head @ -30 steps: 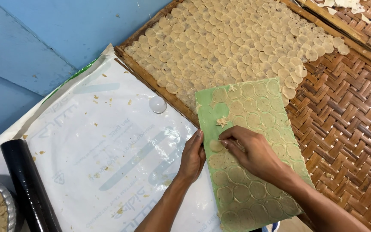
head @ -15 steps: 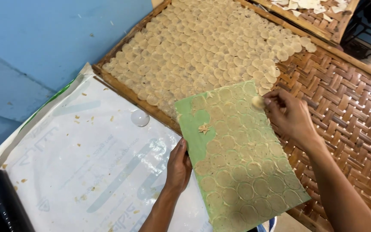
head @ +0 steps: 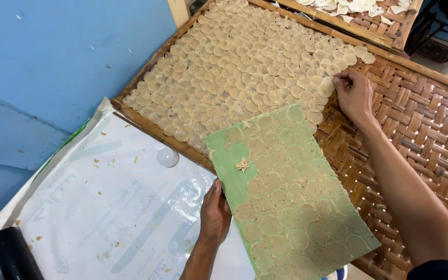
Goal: Cutting small circular discs from a flat sheet of green dough using a tool and arranging them on a tray.
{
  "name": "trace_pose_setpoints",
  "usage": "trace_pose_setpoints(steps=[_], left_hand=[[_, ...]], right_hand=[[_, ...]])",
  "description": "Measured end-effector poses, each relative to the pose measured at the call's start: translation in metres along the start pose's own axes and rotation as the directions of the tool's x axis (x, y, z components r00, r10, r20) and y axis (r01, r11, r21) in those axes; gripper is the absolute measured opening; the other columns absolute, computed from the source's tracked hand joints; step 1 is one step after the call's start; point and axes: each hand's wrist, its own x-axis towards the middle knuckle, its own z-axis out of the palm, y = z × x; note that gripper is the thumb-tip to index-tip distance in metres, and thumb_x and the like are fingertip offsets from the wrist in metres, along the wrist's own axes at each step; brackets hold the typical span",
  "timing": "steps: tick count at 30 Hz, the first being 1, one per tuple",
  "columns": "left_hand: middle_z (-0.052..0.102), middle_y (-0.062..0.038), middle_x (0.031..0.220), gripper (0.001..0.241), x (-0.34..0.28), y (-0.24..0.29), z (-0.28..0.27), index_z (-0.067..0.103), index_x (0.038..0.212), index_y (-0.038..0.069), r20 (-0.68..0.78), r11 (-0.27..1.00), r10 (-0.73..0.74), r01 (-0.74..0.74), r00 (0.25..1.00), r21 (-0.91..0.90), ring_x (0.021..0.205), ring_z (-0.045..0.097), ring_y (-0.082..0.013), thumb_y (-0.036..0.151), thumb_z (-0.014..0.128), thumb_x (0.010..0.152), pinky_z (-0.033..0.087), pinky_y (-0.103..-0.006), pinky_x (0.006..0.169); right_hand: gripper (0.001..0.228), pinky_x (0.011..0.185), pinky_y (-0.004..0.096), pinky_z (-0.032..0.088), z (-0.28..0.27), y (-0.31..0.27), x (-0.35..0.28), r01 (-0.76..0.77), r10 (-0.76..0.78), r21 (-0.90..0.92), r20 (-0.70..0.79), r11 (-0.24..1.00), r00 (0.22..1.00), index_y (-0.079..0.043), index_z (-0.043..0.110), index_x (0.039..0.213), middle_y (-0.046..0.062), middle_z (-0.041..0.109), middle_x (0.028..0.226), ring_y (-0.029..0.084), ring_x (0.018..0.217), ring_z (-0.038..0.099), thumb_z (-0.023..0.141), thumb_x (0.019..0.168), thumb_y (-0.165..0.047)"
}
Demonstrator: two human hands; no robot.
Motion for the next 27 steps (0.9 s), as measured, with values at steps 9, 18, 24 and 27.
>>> trace_pose_setpoints(steps=[9,18,24,27], left_hand=[[0.066,-0.02,0.131,0.055,-0.002,0.006,0.005,0.055,0.141,-0.006,0.004,1.0,-0.017,0.017,1.0,0.005,0.103,0.06,-0.0191,0.033,0.04,0.105,0.047,-0.0337,0.09],[0.064,-0.014,0.129,0.04,-0.001,0.004,0.0,0.058,0.134,-0.003,0.108,0.999,0.035,-0.033,0.994,-0.026,0.11,0.059,-0.018,0.025,0.044,0.107,0.045,-0.0332,0.096],[0.063,-0.009,0.116,0.036,0.0,0.004,-0.001,0.059,0.126,-0.002,0.108,0.999,0.036,-0.034,0.994,-0.022,0.095,0.053,-0.0126,0.026,0.046,0.108,0.042,-0.0279,0.084],[0.064,-0.014,0.129,0.043,-0.001,0.007,0.003,0.057,0.135,-0.004,0.121,0.999,0.037,-0.037,0.992,-0.008,0.107,0.058,-0.0168,0.026,0.043,0.107,0.045,-0.0311,0.094]], right_hand=[[0.005,0.078,0.033,0.047,0.013,0.006,0.002,0.02,-0.021,-0.012,-0.126,1.0,0.992,0.002,0.073,0.1,0.009,0.067,0.085,0.017,0.072,0.057,0.075,0.099,-0.003],[0.034,0.082,0.045,0.047,-0.008,-0.066,-0.026,0.091,-0.107,-0.173,-0.084,0.981,0.991,0.013,0.066,0.131,0.023,0.059,0.107,0.031,0.09,0.058,0.065,0.108,-0.011],[0.015,0.078,0.039,0.052,-0.015,-0.163,-0.081,0.271,-0.273,0.038,0.085,0.962,0.958,0.004,0.067,0.114,0.021,0.061,0.112,0.028,0.092,0.061,0.066,0.1,-0.001],[0.016,0.072,0.032,0.058,-0.01,-0.21,-0.102,0.292,-0.332,0.18,0.256,0.939,0.908,0.001,0.07,0.11,0.019,0.064,0.115,0.024,0.092,0.063,0.064,0.096,-0.006]])
